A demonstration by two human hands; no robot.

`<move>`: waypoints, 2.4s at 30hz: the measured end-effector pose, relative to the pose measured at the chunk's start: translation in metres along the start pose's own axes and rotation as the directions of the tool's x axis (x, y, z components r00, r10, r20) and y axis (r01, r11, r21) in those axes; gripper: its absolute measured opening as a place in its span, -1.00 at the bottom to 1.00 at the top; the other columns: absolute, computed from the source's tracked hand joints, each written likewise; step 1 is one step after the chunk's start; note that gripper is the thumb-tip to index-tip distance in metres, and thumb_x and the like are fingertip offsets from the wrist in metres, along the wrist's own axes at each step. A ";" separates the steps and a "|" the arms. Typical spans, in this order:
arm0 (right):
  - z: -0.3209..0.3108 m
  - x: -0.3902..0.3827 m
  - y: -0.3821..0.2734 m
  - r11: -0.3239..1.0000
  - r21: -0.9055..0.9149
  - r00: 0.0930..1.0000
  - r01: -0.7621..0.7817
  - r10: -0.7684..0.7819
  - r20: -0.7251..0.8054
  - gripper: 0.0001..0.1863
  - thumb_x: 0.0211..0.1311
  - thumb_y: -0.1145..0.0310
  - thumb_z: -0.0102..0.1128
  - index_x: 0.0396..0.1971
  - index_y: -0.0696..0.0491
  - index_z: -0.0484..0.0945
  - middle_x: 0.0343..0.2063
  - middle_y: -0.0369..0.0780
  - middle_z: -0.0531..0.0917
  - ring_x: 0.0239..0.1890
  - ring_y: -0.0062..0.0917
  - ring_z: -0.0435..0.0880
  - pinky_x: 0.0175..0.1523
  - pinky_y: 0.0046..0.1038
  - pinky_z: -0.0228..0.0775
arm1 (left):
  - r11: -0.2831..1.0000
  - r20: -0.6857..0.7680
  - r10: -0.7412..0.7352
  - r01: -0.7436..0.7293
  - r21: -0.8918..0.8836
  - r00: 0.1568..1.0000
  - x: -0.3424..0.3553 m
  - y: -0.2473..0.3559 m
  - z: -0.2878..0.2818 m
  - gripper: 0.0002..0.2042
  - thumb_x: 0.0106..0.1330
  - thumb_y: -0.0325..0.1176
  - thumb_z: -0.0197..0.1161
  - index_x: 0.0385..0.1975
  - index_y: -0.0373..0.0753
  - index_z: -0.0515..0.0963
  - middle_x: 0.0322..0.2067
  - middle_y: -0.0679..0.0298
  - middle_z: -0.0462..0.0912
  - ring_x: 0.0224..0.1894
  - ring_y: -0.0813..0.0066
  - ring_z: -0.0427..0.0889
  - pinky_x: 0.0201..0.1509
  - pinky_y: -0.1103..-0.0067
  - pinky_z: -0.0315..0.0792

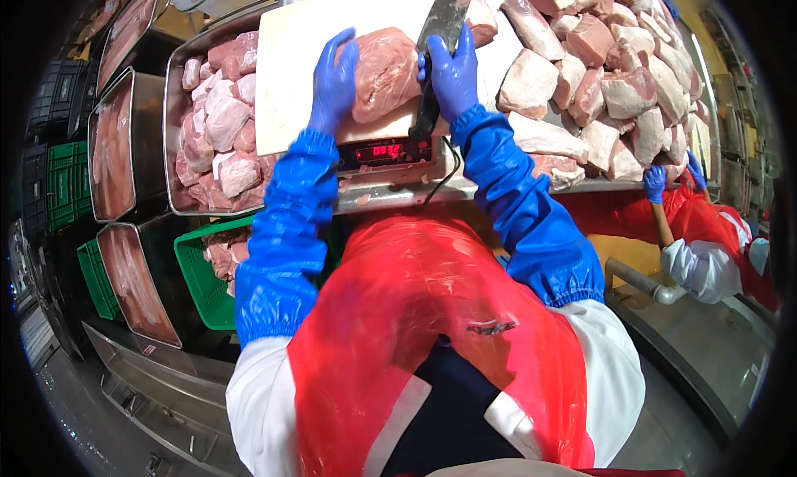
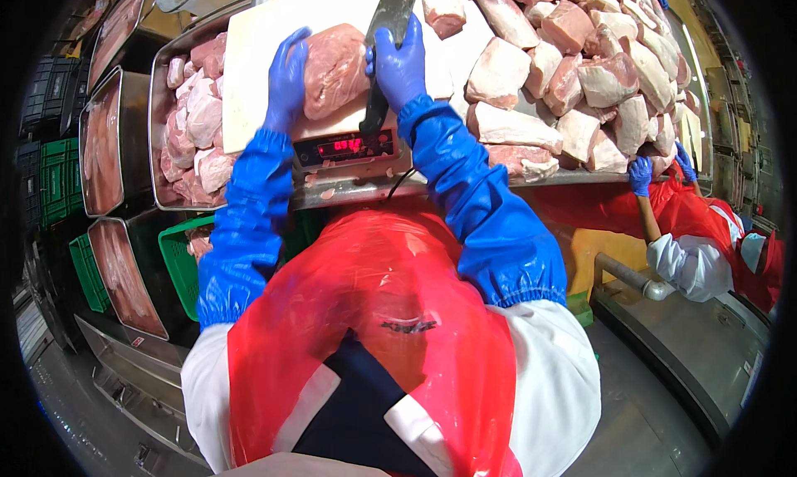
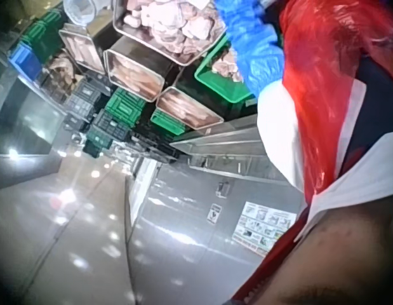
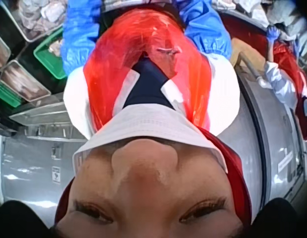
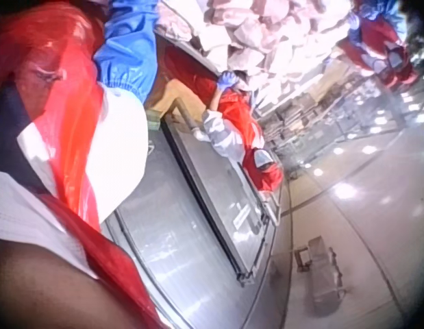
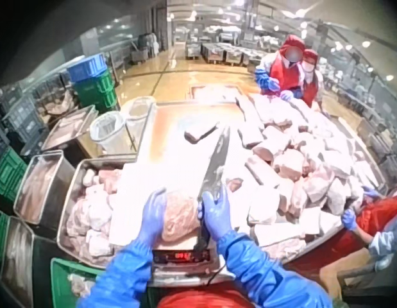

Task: The person cuts large pieces of raw meat into smaller portions using a knife on a cutting board. The cut pieces are placed into a green bin while the process continues.

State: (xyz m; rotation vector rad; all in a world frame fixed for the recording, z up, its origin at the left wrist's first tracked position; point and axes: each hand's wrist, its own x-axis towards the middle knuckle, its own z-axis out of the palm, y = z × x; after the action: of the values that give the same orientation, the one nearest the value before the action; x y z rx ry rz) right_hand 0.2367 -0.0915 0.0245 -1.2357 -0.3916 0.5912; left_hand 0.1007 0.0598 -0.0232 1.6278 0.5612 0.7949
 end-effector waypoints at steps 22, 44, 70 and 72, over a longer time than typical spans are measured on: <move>-0.139 -0.134 -0.140 0.045 -0.801 0.724 0.597 0.399 0.562 -0.29 0.34 0.48 -0.01 0.47 -0.25 0.13 -0.42 -0.02 0.65 -0.48 -0.10 0.65 -0.37 -0.12 0.47 | 0.841 -0.350 0.357 -0.135 0.524 0.866 -0.089 0.031 0.006 -0.85 0.09 -0.37 0.38 -0.36 -0.12 0.57 -0.37 0.26 0.58 -0.17 0.20 0.58 -0.06 0.28 0.44; 0.001 -0.070 -0.032 0.064 -0.843 0.794 0.534 0.304 0.526 -0.13 0.27 0.53 -0.04 0.52 -0.31 -0.13 -0.47 0.05 0.65 -0.46 -0.08 0.67 -0.32 -0.09 0.51 | 0.899 -0.164 0.322 -0.247 0.361 0.932 -0.087 0.042 -0.001 -0.89 0.09 -0.60 0.32 -0.42 -0.26 0.55 -0.49 0.26 0.53 -0.48 0.49 0.53 -0.37 0.56 0.44; -0.081 0.023 -0.025 0.960 -0.279 0.998 0.012 0.005 0.061 -0.31 0.42 0.36 0.00 0.49 0.01 0.02 -0.35 -0.27 0.58 -0.50 -0.66 0.53 -0.47 -0.61 0.41 | 0.369 -0.164 0.093 0.119 0.922 0.982 -0.213 0.036 -0.134 -0.29 0.03 -0.14 0.45 0.23 -0.21 0.41 0.24 -0.20 0.33 0.34 -0.33 0.17 0.40 0.02 0.08; -0.053 0.054 0.014 0.886 -0.417 0.970 -0.204 0.242 0.039 -0.28 0.41 0.38 0.02 0.50 0.00 -0.02 -0.33 -0.26 0.57 -0.47 -0.63 0.56 -0.41 -0.57 0.47 | 0.515 0.075 0.124 -0.129 0.848 0.989 -0.132 0.086 -0.061 -0.19 0.12 -0.10 0.40 0.41 -0.08 0.22 0.45 -0.10 0.03 0.51 -0.18 -0.12 0.50 -0.03 -0.22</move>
State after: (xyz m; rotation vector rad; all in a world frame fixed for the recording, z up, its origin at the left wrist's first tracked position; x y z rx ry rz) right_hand 0.3075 -0.0957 -0.0066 -1.6791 -0.4680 0.7906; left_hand -0.0367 -0.0146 0.0403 2.6216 0.9316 0.6333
